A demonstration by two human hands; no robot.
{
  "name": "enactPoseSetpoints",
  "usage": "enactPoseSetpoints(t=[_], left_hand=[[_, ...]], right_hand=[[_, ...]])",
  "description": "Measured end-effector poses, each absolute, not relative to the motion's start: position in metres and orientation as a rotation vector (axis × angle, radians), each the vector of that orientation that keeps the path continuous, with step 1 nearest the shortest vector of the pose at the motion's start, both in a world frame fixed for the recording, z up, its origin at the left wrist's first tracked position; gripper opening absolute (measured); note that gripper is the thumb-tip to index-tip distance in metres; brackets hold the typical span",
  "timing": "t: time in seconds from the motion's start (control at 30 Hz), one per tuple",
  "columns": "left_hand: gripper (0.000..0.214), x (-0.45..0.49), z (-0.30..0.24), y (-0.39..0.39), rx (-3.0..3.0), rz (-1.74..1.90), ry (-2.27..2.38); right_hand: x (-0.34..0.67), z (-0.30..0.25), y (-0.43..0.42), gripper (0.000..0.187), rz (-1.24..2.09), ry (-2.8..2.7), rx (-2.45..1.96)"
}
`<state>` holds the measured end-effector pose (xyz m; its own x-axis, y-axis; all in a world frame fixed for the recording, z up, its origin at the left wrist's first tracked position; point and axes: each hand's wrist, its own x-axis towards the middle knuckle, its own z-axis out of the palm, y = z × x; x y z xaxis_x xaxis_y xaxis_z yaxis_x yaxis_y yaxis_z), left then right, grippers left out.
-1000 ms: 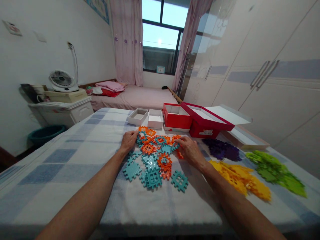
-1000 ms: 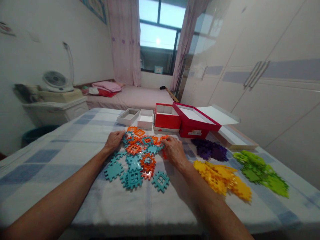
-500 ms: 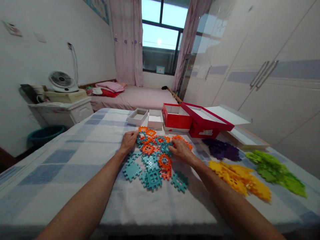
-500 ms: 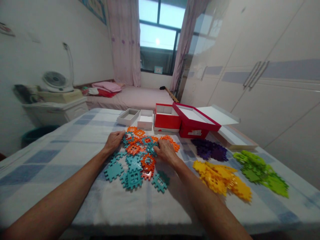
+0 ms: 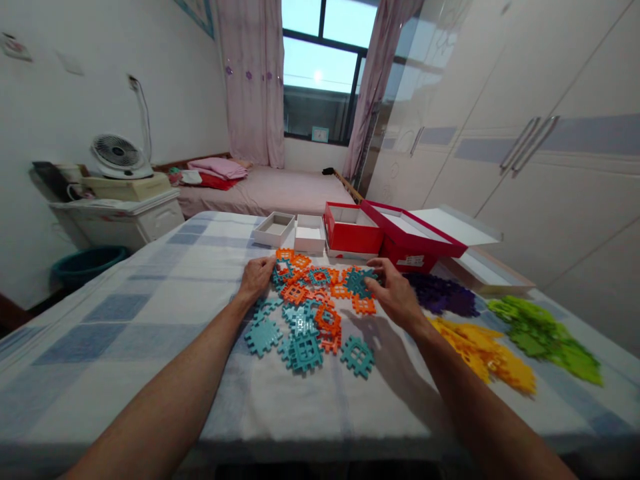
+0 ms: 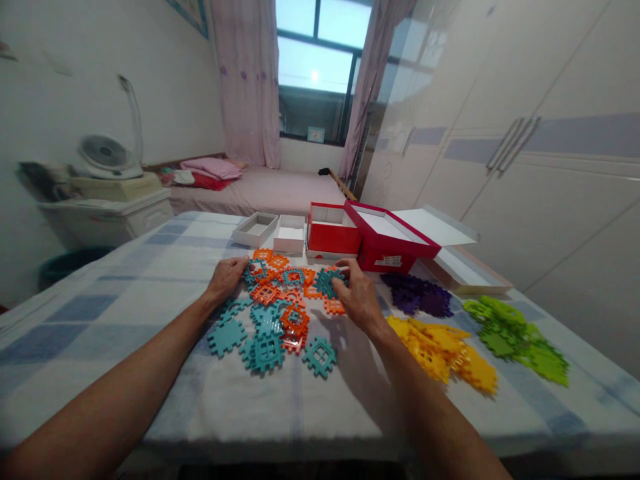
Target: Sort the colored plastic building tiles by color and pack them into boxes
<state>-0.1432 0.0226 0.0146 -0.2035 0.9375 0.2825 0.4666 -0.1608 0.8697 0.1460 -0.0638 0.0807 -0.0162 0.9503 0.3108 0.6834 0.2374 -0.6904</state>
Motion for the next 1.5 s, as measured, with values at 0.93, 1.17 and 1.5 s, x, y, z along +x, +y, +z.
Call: enactPoseSetpoints(t=[0.93,1.17,1.5], left_hand=[[0.048,-0.144,0.014,0.023,1.605,1.326,1.657],[0.050,-0.144,0.014,0.024,1.608,1.334,1.648],[0.049,-0.143,0.014,0.023,1.605,1.332,1.651]], right_hand=[[0.101,0.067,-0.111,0.047,0.315,-2.557,-1.560],[0.134,0.079,-0.098,0.040,0.341,-2.430,-1.524],[0.145,0.088,-0.099,0.038,0.522,-2.489,-1.305]])
